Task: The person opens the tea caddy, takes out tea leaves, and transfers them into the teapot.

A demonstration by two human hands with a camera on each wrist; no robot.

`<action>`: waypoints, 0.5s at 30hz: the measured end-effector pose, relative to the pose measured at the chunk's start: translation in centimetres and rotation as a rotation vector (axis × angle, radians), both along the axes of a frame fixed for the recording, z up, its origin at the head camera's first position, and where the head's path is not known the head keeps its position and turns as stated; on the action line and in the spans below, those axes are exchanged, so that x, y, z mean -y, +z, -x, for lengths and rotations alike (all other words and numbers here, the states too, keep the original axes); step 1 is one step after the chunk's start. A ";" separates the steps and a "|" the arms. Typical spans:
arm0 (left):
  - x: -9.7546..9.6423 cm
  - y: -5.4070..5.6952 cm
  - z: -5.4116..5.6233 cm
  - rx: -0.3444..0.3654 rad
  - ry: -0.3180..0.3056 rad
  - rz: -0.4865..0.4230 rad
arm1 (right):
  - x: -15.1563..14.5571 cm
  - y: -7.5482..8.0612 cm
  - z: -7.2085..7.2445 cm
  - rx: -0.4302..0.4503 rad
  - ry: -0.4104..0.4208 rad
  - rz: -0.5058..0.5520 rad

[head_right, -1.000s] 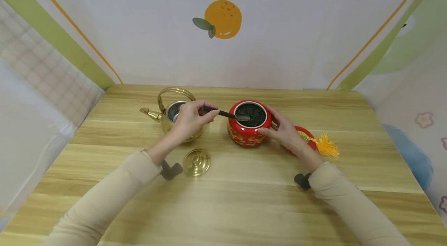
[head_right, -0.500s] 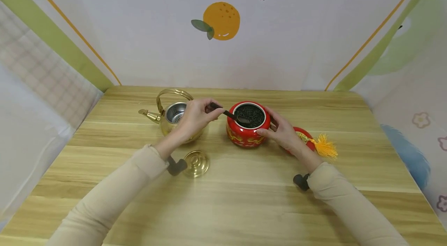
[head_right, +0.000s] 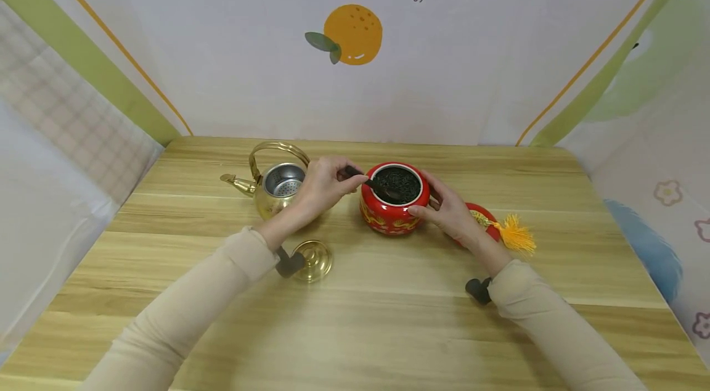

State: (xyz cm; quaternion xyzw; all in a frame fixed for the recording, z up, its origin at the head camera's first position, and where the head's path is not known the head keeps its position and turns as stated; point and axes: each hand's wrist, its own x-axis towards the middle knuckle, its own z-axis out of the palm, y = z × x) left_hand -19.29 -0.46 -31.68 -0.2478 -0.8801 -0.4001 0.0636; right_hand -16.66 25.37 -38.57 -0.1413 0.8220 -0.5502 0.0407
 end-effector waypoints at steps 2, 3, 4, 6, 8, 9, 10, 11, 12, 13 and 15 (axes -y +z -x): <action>-0.1 -0.4 0.0 0.026 -0.013 -0.012 | 0.0 0.0 0.0 -0.001 0.000 0.000; -0.2 -0.6 -0.1 0.040 -0.016 -0.018 | 0.0 0.0 0.0 0.000 0.000 0.002; -0.2 -0.8 -0.1 0.060 -0.016 -0.026 | 0.0 0.0 0.0 0.001 0.000 0.002; -0.4 -1.1 -0.2 0.087 -0.007 -0.043 | 0.1 0.0 0.0 0.002 0.000 0.000; -0.5 -1.3 -0.2 0.124 0.004 -0.068 | 0.1 0.0 0.0 0.004 -0.001 -0.001; -0.6 -1.4 -0.3 0.141 0.010 -0.079 | 0.0 0.0 0.0 0.008 -0.003 -0.001; -0.7 -1.5 -0.3 0.158 0.012 -0.091 | 0.0 0.0 -0.1 0.008 -0.004 -0.003; -0.7 -1.7 -0.3 0.171 0.013 -0.104 | 0.0 0.0 -0.1 0.008 -0.003 -0.002; -0.8 -1.8 -0.3 0.190 0.016 -0.118 | 0.0 0.0 -0.1 0.010 -0.005 -0.003; -0.9 -1.9 -0.3 0.209 0.016 -0.134 | 0.0 0.0 -0.1 0.010 -0.004 -0.002; -1.1 -2.1 -0.4 0.244 0.021 -0.160 | 0.0 0.0 -0.1 0.012 -0.003 0.001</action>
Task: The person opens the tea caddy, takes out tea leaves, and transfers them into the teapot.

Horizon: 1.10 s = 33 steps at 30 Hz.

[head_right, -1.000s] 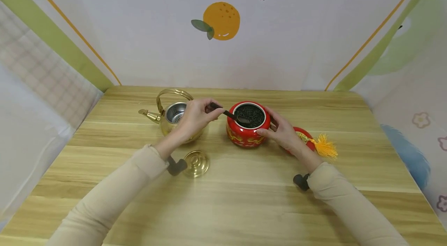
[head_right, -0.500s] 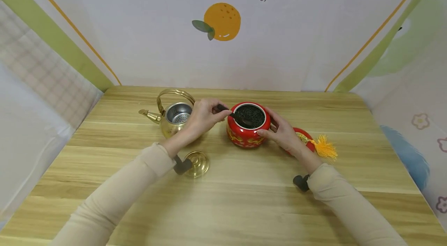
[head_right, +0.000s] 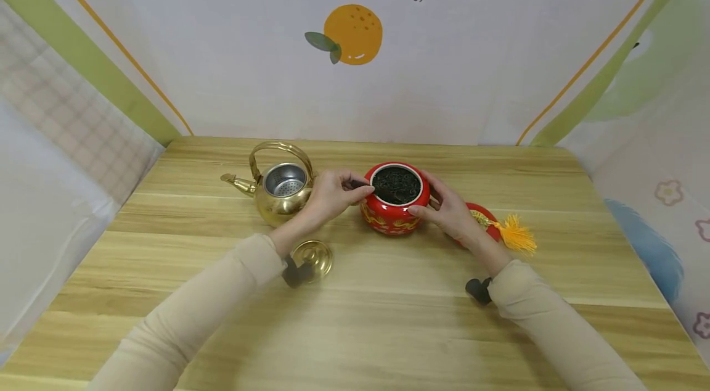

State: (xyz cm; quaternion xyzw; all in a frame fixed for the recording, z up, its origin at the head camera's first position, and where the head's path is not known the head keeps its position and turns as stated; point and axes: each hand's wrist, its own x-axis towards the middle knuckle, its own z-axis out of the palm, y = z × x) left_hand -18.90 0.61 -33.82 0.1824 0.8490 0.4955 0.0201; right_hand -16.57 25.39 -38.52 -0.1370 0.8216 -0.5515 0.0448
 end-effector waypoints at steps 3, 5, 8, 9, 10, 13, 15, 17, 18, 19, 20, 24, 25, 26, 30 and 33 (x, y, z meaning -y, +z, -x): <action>-0.3 -0.2 -0.2 0.042 0.011 -0.016 | 0.0 0.0 0.0 -0.002 0.001 -0.001; -0.4 -0.3 -0.3 0.068 0.020 -0.023 | 0.0 -0.1 0.0 -0.003 0.002 0.002; -0.6 -0.4 -0.5 0.103 0.044 -0.040 | 0.1 0.0 -0.1 -0.002 0.001 0.001; -0.6 -0.4 -0.5 0.120 0.055 -0.046 | 0.1 -0.1 -0.1 -0.002 0.000 0.001; -0.7 -0.5 -0.5 0.136 0.066 -0.052 | 0.1 -0.1 -0.1 0.000 -0.001 0.000; -0.8 -0.6 -0.6 0.178 0.088 -0.073 | 0.1 0.0 -0.1 -0.001 -0.003 -0.006; -0.8 -0.7 -0.6 0.207 0.094 -0.103 | 0.2 0.0 -0.1 -0.005 -0.004 -0.010; -0.7 -0.8 -0.5 0.239 0.091 -0.150 | 0.2 0.0 -0.1 -0.006 -0.002 -0.009; -0.7 -0.8 -0.5 0.252 0.089 -0.171 | 0.2 0.0 -0.1 -0.005 -0.003 -0.008; -0.7 -0.9 -0.5 0.264 0.088 -0.190 | 0.2 0.0 -0.1 -0.004 -0.002 -0.007; -0.7 -1.0 -0.5 0.277 0.087 -0.210 | 0.2 0.0 -0.1 -0.002 -0.001 -0.004; -0.6 -1.1 -0.4 0.312 0.084 -0.267 | 0.2 0.1 -0.2 0.007 -0.003 -0.001; -0.5 -1.1 -0.4 0.318 0.085 -0.273 | 0.2 0.1 -0.2 0.009 -0.004 0.000; -0.5 -1.0 -0.4 0.327 0.087 -0.281 | 0.2 0.1 -0.2 0.010 -0.005 0.000; -0.3 -1.0 -0.5 0.343 0.095 -0.292 | 0.1 0.2 -0.2 0.009 -0.006 -0.001; -0.1 -0.9 -0.5 0.349 0.102 -0.313 | 0.1 0.2 -0.1 0.005 -0.004 0.004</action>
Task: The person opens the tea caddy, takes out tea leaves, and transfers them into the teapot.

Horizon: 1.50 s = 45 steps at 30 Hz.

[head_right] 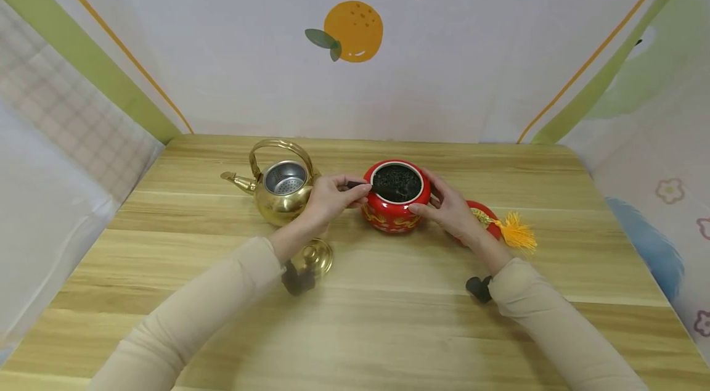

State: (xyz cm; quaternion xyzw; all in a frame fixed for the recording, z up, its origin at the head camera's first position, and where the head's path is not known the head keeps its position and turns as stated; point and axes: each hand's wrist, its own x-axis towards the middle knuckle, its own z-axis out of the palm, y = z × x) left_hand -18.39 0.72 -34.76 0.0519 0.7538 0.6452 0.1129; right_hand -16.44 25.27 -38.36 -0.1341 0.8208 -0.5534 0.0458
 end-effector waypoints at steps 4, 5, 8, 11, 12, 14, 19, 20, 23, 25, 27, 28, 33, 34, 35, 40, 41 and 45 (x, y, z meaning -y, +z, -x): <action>0.4 0.2 -0.1 0.010 0.014 -0.037 | 0.0 0.1 0.1 0.003 0.001 0.009; 0.4 0.3 -0.1 0.015 0.017 -0.047 | 0.1 0.1 0.1 0.004 0.001 0.010; 0.7 0.4 -0.1 0.019 0.032 -0.058 | 0.1 0.1 0.2 0.004 0.001 0.008; 0.9 0.5 -0.1 0.027 0.048 -0.071 | 0.1 0.2 0.3 0.002 0.002 0.002; 1.0 0.5 -0.2 0.030 0.054 -0.076 | 0.1 0.2 0.3 0.000 0.002 -0.001; 1.2 0.6 -0.2 0.036 0.061 -0.093 | 0.1 0.2 0.3 -0.003 0.005 -0.001; 1.5 0.8 -0.5 0.030 0.083 -0.119 | 0.1 0.3 0.3 -0.001 0.009 0.004; 1.6 0.9 -0.5 0.027 0.088 -0.125 | 0.1 0.3 0.3 0.002 0.008 0.004; 1.8 1.1 -0.7 0.021 0.101 -0.149 | 0.1 0.2 0.2 0.000 0.010 -0.004; 2.0 1.2 -0.8 0.018 0.106 -0.169 | 0.0 0.2 0.2 -0.002 0.013 -0.008; 2.1 1.3 -0.9 0.018 0.109 -0.190 | 0.0 0.2 0.2 -0.007 0.015 -0.016; 2.2 1.4 -0.9 0.015 0.111 -0.198 | 0.0 0.2 0.2 -0.008 0.016 -0.018; 2.7 1.8 -1.3 0.024 0.111 -0.231 | -0.1 0.1 0.1 -0.020 0.014 -0.035; 2.8 1.9 -1.4 0.025 0.110 -0.234 | -0.1 0.1 0.1 -0.021 0.014 -0.031; 2.9 2.0 -1.5 0.026 0.109 -0.236 | -0.2 0.1 0.1 -0.020 0.012 -0.027; 3.7 2.6 -1.9 -0.003 0.102 -0.229 | -0.1 0.4 -0.3 -0.032 -0.023 0.001; 3.9 2.7 -2.0 -0.007 0.102 -0.226 | -0.1 0.6 -0.4 -0.040 -0.038 0.001; 4.9 3.2 -2.3 -0.025 0.102 -0.212 | 0.1 1.1 -1.0 -0.098 -0.101 -0.011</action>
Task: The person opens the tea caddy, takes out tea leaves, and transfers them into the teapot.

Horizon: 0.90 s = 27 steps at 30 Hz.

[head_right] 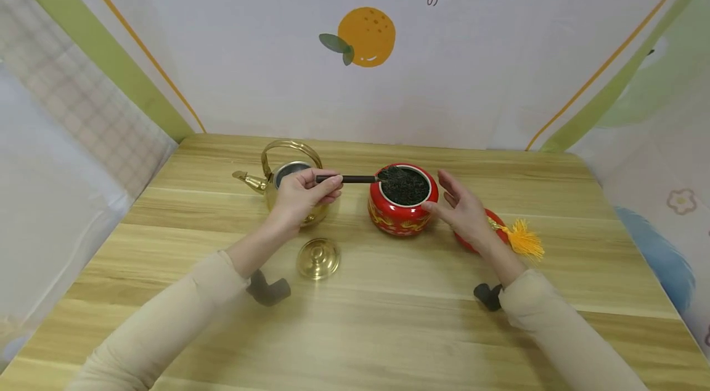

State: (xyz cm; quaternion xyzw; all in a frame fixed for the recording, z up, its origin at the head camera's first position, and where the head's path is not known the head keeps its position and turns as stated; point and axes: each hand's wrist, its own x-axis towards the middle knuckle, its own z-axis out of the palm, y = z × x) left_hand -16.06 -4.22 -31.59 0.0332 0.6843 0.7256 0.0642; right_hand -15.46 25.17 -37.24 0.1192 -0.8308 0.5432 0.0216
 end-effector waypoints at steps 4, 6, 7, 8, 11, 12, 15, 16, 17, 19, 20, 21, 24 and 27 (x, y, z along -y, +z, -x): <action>1.4 0.6 -0.4 -0.007 0.014 -0.010 | 0.7 0.6 -0.5 -0.063 -0.034 0.031; 2.2 1.0 -0.7 -0.006 0.018 -0.021 | 1.2 1.0 -0.8 -0.086 -0.039 0.062; 2.6 1.2 -0.9 -0.007 0.019 -0.026 | 1.6 1.2 -0.9 -0.098 -0.036 0.079; 3.1 1.3 -1.1 -0.008 0.021 -0.034 | 1.9 1.4 -1.0 -0.107 -0.030 0.095; 4.3 1.9 -1.7 -0.021 0.033 -0.040 | 3.1 2.0 -1.2 -0.137 0.004 0.119; 4.7 2.0 -1.9 -0.022 0.041 -0.042 | 3.5 2.1 -1.2 -0.141 0.022 0.124; 6.1 2.4 -2.4 -0.030 0.064 -0.032 | 4.9 2.5 -1.2 -0.152 0.079 0.131; 6.5 2.5 -2.6 -0.034 0.071 -0.026 | 5.4 2.6 -1.1 -0.149 0.097 0.134; 6.9 2.6 -2.7 -0.036 0.080 -0.022 | 5.9 2.7 -1.0 -0.143 0.113 0.139; 7.8 2.6 -3.0 -0.047 0.092 -0.009 | 7.0 2.8 -0.9 -0.126 0.142 0.144; 8.2 2.7 -3.2 -0.053 0.102 -0.009 | 7.5 2.9 -0.8 -0.114 0.152 0.139; 8.5 2.7 -3.3 -0.057 0.112 -0.006 | 8.0 2.9 -0.8 -0.106 0.159 0.134; 9.6 2.7 -3.8 -0.066 0.130 0.004 | 9.6 2.9 -0.5 -0.079 0.177 0.135; 10.6 2.8 -4.2 -0.063 0.148 0.015 | 11.1 2.7 -0.2 -0.059 0.189 0.147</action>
